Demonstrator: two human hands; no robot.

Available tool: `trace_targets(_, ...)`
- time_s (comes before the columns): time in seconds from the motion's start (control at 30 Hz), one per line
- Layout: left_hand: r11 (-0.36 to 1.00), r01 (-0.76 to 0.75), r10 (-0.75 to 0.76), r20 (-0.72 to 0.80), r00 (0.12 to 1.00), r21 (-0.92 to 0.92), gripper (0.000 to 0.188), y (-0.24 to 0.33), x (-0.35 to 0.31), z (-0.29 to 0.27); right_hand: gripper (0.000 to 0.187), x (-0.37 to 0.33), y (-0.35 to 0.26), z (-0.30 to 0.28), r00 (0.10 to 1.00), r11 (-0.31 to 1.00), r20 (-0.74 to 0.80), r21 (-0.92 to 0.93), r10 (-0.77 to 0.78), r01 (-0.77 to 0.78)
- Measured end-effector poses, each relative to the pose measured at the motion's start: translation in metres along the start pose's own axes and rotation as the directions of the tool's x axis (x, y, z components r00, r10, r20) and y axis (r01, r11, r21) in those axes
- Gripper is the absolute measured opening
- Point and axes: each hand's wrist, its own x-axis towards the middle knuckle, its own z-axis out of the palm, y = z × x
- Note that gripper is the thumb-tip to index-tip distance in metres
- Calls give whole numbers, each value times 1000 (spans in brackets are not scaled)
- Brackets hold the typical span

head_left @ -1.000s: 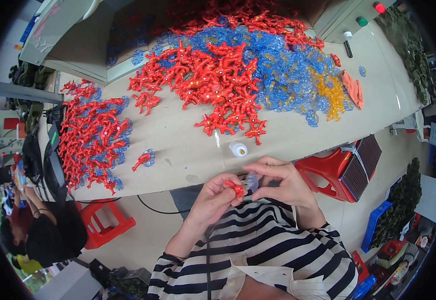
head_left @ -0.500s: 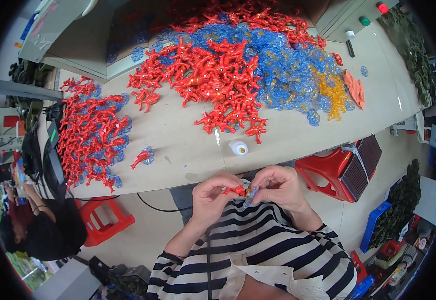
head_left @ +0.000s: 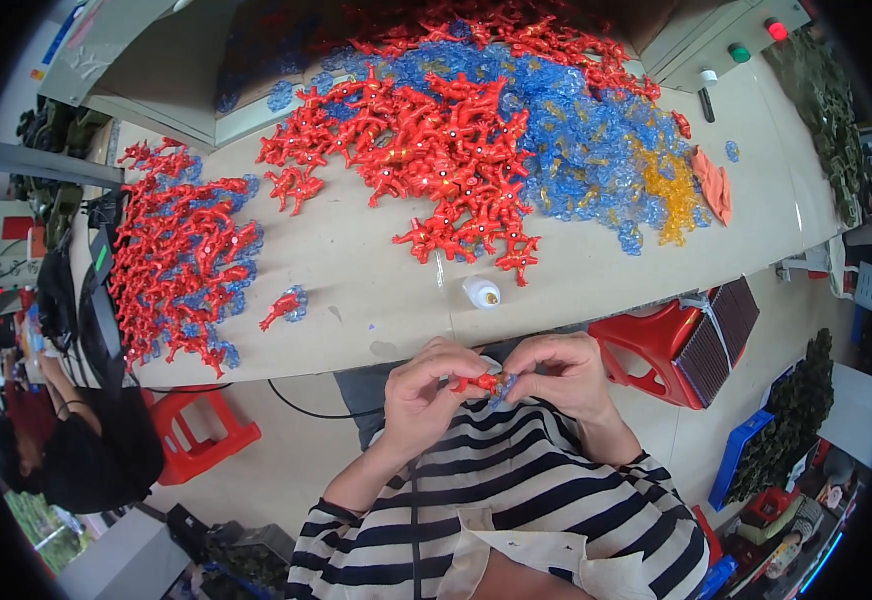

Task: The person assembles toy figures by applying glue to the figures from a bottle and attaching them onto plastic bases by hand, then helps gather assembled figures onto a plate.

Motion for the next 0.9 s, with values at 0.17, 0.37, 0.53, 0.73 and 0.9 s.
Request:
trace_targets(0.17, 999, -38, 38, 5, 999, 11, 24, -3, -1, 0, 22, 2, -19, 9, 984, 913, 8, -373, -176, 167)
trace_targets(0.37, 968, -225, 220, 51, 974, 110, 19, 0, 7, -4, 21, -8, -14, 22, 982, 961, -138, -263, -128, 88)
trace_targets(0.53, 959, -127, 125, 21, 992, 253, 15, 1, 3, -2, 33, -8, -23, 24, 963, 800, -54, -570, -263, 187)
trace_targets(0.73, 966, 88, -90, 4, 996, -243, 21, -8, 0, 0, 40, -6, -14, 21, 930, 798, 30, -504, -366, 331)
trace_targets(0.9, 983, -50, 50, -2, 999, -179, 22, -10, 1, -1, 37, -4, -9, 22, 903, 764, 18, -525, -429, 374)
